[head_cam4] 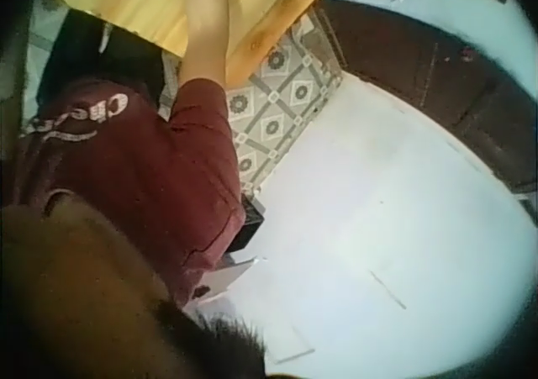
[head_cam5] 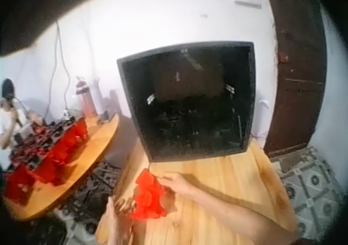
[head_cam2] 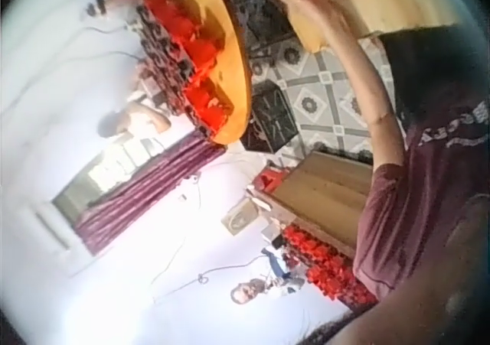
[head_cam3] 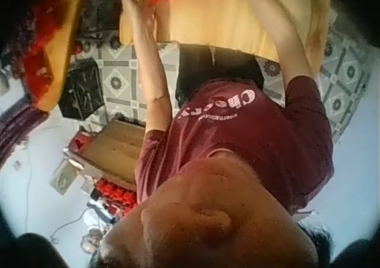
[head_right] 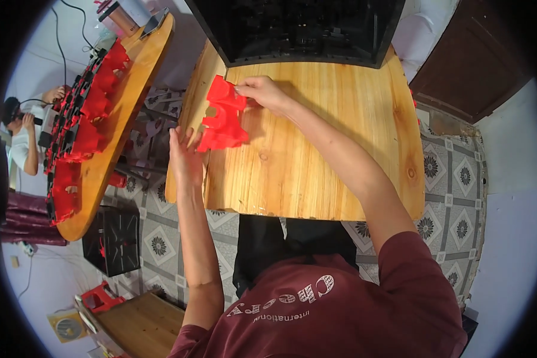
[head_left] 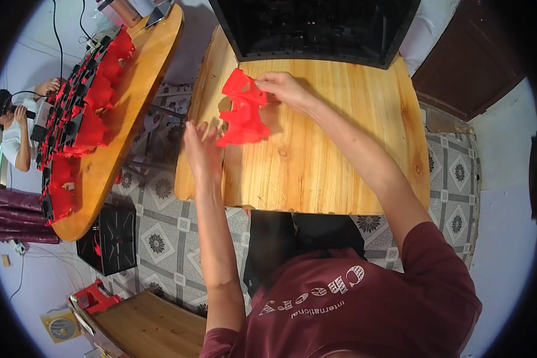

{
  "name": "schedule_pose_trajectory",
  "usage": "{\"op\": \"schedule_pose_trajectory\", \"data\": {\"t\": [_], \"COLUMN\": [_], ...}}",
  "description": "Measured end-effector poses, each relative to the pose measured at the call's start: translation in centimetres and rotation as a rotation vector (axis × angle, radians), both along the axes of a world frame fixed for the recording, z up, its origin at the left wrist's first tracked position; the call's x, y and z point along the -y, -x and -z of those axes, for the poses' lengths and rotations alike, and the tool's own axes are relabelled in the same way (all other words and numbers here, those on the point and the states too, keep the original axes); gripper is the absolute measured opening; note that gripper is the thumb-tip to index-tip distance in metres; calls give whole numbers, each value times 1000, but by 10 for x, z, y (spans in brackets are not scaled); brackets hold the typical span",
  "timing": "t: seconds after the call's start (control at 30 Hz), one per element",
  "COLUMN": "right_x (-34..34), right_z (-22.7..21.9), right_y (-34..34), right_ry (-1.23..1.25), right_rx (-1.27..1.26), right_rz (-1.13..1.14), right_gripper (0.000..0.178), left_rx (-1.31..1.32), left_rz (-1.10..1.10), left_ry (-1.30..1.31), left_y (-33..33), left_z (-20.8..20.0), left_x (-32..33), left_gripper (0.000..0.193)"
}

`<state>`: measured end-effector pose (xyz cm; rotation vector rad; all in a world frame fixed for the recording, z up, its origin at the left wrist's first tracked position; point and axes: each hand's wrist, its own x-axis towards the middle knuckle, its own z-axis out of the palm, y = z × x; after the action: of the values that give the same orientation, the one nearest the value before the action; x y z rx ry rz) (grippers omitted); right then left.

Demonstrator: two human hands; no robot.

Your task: The person assembles red plastic components and black plastic components by hand on a wooden table.

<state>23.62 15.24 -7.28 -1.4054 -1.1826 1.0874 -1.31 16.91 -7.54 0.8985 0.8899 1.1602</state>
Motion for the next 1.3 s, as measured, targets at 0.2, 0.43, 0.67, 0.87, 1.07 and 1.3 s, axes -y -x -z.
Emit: {"op": "schedule_pose_trajectory", "data": {"t": [0.2,0.43,0.67,0.87,1.07,1.3], "right_x": [40,0,-35,93,187,199], "right_z": [-17,-29,-17,-34,-10,-63], "right_y": [24,-69,-144,-77,-58,-65], "right_ry": [-32,-280,-112,-345,-68,-425], "right_rx": [-605,251,1300,-196,38,1231], "right_rz": [42,262,491,397,426,358], "right_gripper": [23,23,50,56,39,28], "left_rx": [547,526,624,495,483,464], "left_rz": [604,561,491,425,443,388], "left_ry": [199,272,308,173,270,340], "left_y": [-23,-15,-10,7,8,2], "left_z": [-5,-12,-19,-13,-1,-25], "left_x": [45,77,82,79,86,102], "left_gripper": [86,85,88,89,89,61]}}
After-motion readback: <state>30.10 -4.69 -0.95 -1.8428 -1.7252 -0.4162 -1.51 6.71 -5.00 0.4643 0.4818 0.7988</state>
